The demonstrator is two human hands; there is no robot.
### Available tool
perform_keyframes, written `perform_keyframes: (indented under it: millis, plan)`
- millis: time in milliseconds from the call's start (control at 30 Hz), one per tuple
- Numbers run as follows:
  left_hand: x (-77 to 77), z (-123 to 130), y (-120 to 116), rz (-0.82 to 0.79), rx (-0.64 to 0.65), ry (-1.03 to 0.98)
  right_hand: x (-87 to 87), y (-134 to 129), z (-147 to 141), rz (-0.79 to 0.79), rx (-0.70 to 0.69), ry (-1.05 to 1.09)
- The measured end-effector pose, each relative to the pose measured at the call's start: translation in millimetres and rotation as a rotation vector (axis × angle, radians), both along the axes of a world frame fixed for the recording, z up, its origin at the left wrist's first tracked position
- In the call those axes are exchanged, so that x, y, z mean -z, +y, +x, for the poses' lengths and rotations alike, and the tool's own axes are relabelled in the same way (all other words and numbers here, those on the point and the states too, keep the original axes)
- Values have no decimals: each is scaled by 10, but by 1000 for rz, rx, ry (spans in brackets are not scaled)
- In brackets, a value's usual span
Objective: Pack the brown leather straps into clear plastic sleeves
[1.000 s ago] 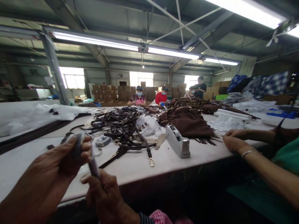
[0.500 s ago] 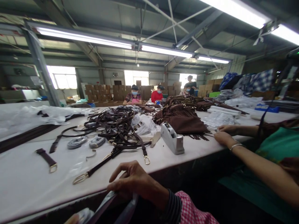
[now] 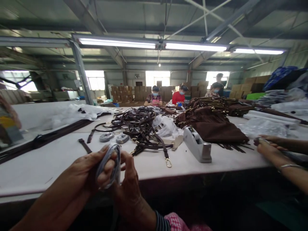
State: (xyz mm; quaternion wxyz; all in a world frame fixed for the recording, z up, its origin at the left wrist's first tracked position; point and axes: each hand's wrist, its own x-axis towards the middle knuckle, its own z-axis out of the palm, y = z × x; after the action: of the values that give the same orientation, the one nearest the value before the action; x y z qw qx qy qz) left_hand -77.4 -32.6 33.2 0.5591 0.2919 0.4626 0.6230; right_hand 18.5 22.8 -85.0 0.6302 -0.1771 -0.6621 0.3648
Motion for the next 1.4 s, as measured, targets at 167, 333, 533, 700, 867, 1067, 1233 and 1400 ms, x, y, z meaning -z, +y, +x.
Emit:
perform_keyframes:
  millis: [167, 333, 533, 700, 867, 1067, 1233, 1400]
  plan:
    - [-225, 2, 191, 170, -39, 114, -94, 126, -208, -241, -164, 43]
    - [-375, -191, 427, 364, -184, 115, 199, -4, -64, -565, -587, 69]
    - [35, -303, 605, 572, -274, 913, 334, -32, 474, -750, -679, -28]
    - [647, -379, 575, 788, -87, 1604, -204, 76, 1170, -639, -473, -157]
    - [851, -338, 251, 608, 262, 1328, -573, 367, 1563, -402, -256, -307]
    - [549, 59, 84, 279, 529, 857, -553, 598, 1537, -312, -361, -305]
    - [408, 358, 299, 191, 455, 210, -376, 459, 1310, -530, -628, -150]
    - [182, 509, 579, 141, 292, -177, -193, 461, 1066, -545, -265, 91]
